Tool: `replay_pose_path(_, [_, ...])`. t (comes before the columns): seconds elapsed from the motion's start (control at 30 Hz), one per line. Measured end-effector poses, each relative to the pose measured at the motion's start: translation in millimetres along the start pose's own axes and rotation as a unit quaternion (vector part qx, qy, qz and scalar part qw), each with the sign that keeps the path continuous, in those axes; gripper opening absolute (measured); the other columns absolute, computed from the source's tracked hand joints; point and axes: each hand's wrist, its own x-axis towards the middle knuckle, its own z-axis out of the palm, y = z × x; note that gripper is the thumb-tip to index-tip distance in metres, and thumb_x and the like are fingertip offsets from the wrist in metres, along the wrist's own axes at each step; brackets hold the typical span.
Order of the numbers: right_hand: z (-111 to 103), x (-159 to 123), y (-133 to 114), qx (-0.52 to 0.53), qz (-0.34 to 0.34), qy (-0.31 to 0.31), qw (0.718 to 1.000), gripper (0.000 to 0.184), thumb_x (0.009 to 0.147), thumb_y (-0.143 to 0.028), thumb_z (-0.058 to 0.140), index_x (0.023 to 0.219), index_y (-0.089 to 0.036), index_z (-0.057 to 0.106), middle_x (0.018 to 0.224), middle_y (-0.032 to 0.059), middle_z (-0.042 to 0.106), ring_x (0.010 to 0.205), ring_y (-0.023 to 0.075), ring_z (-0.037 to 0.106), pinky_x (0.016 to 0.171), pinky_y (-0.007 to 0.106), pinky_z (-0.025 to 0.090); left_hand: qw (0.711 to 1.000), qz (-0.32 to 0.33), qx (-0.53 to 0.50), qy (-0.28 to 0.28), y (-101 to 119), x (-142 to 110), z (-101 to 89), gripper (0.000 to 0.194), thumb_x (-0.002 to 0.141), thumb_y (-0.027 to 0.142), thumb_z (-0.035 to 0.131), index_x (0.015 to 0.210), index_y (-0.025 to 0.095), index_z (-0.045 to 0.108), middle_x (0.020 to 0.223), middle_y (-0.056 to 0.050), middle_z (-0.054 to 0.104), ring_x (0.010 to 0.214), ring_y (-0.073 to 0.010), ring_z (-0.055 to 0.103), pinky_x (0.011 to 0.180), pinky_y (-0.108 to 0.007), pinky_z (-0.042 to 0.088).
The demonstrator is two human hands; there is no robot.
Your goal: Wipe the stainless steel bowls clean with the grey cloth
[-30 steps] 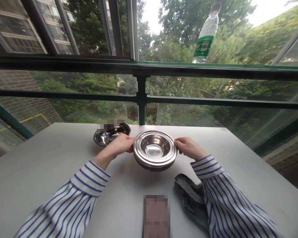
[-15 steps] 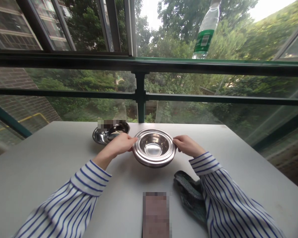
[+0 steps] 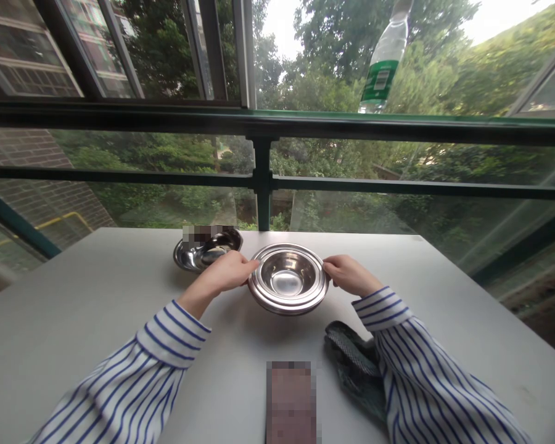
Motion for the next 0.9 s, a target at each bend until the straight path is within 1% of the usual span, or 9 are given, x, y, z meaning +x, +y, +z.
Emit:
replay_pose_path(0.23, [0.5, -1.4, -2.1, -0.028, 0.0, 0.006, 1.0, 0.024, 0.078, -0.02, 0.038, 0.057, -0.017, 0.047, 0.055, 0.0014, 0.051, 0.053, 0.0117, 0.048, 0.05, 0.021, 0.029, 0.998, -0.001, 0.064, -0.002, 6.4, -1.8, 0.1, 0.04, 0.069, 0.046, 0.051, 0.042, 0.016, 0.055, 0.045, -0.005, 0.054, 0.045, -0.0156, 0.045, 0.048, -0.027, 0.027])
replay_pose_path(0.5, [-0.7, -2.2, -4.9, -0.06, 0.002, 0.012, 0.998, 0.025, 0.079, -0.02, 0.038, 0.063, -0.015, 0.057, 0.061, 0.0043, 0.057, 0.057, 0.0134, 0.05, 0.051, 0.022, 0.029, 0.994, 0.002, 0.105, -0.003, 7.3, -2.8, -0.5, 0.04, 0.071, 0.044, 0.048, 0.042, 0.016, 0.053, 0.045, -0.004, 0.053, 0.046, -0.0159, 0.045, 0.049, -0.027, 0.025])
replay_pose_path(0.7, [-1.1, -3.5, -6.7, -0.068, 0.007, 0.013, 0.998, 0.027, 0.08, -0.02, 0.038, 0.069, -0.014, 0.062, 0.066, 0.0063, 0.061, 0.059, 0.0146, 0.052, 0.053, 0.023, 0.031, 0.995, 0.002, 0.099, -0.001, 4.3, -0.8, -0.3, 0.039, 0.07, 0.043, 0.049, 0.042, 0.017, 0.053, 0.044, -0.004, 0.052, 0.045, -0.0161, 0.045, 0.048, -0.027, 0.024])
replay_pose_path(0.9, [-2.5, -4.4, -6.1, -0.07, 0.018, 0.017, 0.997, 0.027, 0.079, -0.02, 0.04, 0.075, -0.015, 0.066, 0.071, 0.0075, 0.065, 0.062, 0.0155, 0.055, 0.055, 0.023, 0.034, 0.998, 0.006, 0.058, 0.0, -0.6, 0.8, 0.2, 0.039, 0.068, 0.044, 0.051, 0.041, 0.016, 0.054, 0.043, -0.003, 0.053, 0.044, -0.0154, 0.044, 0.046, -0.027, 0.025])
